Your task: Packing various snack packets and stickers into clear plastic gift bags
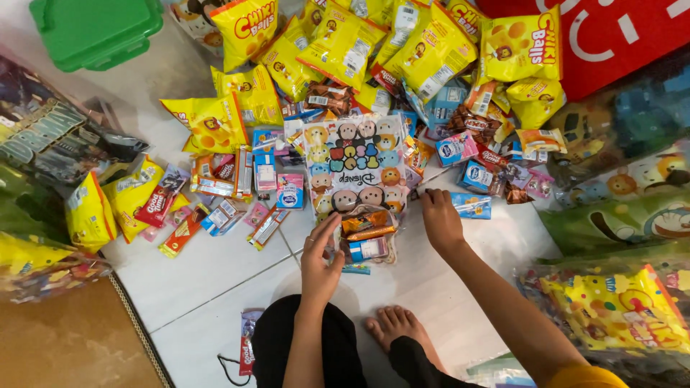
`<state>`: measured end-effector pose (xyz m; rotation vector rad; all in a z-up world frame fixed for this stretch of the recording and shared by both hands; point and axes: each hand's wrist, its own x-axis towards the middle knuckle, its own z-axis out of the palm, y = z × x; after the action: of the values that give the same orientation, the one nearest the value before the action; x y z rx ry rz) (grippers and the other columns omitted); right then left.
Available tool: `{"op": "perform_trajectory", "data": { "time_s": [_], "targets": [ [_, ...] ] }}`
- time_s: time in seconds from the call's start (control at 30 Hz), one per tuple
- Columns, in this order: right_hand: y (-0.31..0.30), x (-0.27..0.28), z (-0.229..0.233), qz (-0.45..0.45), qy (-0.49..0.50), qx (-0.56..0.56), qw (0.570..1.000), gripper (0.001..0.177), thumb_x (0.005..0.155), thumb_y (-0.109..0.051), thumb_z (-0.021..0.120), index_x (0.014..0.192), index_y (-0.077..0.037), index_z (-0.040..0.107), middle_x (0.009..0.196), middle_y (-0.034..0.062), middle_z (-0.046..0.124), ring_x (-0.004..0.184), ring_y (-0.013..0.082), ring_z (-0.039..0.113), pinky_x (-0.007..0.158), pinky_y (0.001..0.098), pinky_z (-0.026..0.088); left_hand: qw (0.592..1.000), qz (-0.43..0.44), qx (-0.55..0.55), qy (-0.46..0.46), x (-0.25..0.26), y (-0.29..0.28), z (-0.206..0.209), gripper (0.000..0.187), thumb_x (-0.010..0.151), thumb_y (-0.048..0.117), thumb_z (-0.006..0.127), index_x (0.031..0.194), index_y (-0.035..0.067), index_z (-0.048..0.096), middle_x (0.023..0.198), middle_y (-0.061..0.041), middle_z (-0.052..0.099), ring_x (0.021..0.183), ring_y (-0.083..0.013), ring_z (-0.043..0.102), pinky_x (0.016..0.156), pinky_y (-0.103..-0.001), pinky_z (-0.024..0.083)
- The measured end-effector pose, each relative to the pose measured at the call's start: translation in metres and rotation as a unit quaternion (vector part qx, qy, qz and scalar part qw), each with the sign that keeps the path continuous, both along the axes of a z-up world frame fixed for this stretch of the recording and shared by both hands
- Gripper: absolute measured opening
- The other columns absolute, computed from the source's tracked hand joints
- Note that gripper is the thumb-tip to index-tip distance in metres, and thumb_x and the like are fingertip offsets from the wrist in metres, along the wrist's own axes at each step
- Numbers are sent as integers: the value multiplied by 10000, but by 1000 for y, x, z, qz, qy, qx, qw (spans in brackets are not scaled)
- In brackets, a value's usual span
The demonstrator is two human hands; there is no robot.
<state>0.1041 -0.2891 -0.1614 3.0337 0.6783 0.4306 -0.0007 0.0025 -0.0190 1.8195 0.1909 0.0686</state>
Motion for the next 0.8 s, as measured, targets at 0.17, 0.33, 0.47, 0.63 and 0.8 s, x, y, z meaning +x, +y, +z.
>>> {"op": "perform_trajectory", "data": {
  "time_s": [0.17, 0.33, 0.47, 0.63, 0.8],
  "targets": [
    [12, -20, 50, -64, 95, 176, 978, 101, 924, -80, 703, 1006, -139, 697, 876, 59, 690, 797, 216, 710, 713, 286, 584, 1000, 6, 4, 0, -1, -1, 2, 709, 768, -101, 587, 1426, 162, 614, 1450, -12, 587, 903, -141, 510, 707, -266, 452],
    [52, -42, 149, -187, 196, 443, 855, 167, 929, -66, 763, 1072, -143, 726, 954, 78, 782, 744, 176, 706, 653, 296, 579, 1000, 4, -3, 1, -2, 0, -3, 720, 779, -100, 571, 1439, 185, 604, 1468, 0, 566, 922, -130, 498, 710, -259, 441],
    [89, -56, 183, -103, 315, 580, 744, 213, 794, 10, 840, 985, -73, 795, 937, 117, 788, 736, 192, 754, 608, 256, 632, 1000, -1, -17, -2, -3, -2, 9, 716, 800, -134, 532, 1452, 156, 581, 1478, -33, 548, 934, -157, 487, 710, -288, 424],
    [126, -60, 185, -46, 381, 457, 803, 210, 866, -5, 766, 1070, -37, 803, 947, 181, 783, 772, 316, 791, 648, 343, 665, 1000, 2, -10, -12, -3, 0, 18, 737, 794, -150, 529, 1454, 174, 581, 1480, -3, 546, 957, -142, 497, 708, -269, 417],
    [143, -67, 139, 3, 440, 318, 840, 297, 920, -87, 677, 1207, -116, 747, 930, 175, 786, 832, 332, 777, 671, 385, 662, 1000, -2, -3, -18, -2, 1, 9, 778, 745, -138, 564, 1452, 188, 584, 1467, 13, 553, 966, -140, 495, 706, -257, 428]
  ]
}}
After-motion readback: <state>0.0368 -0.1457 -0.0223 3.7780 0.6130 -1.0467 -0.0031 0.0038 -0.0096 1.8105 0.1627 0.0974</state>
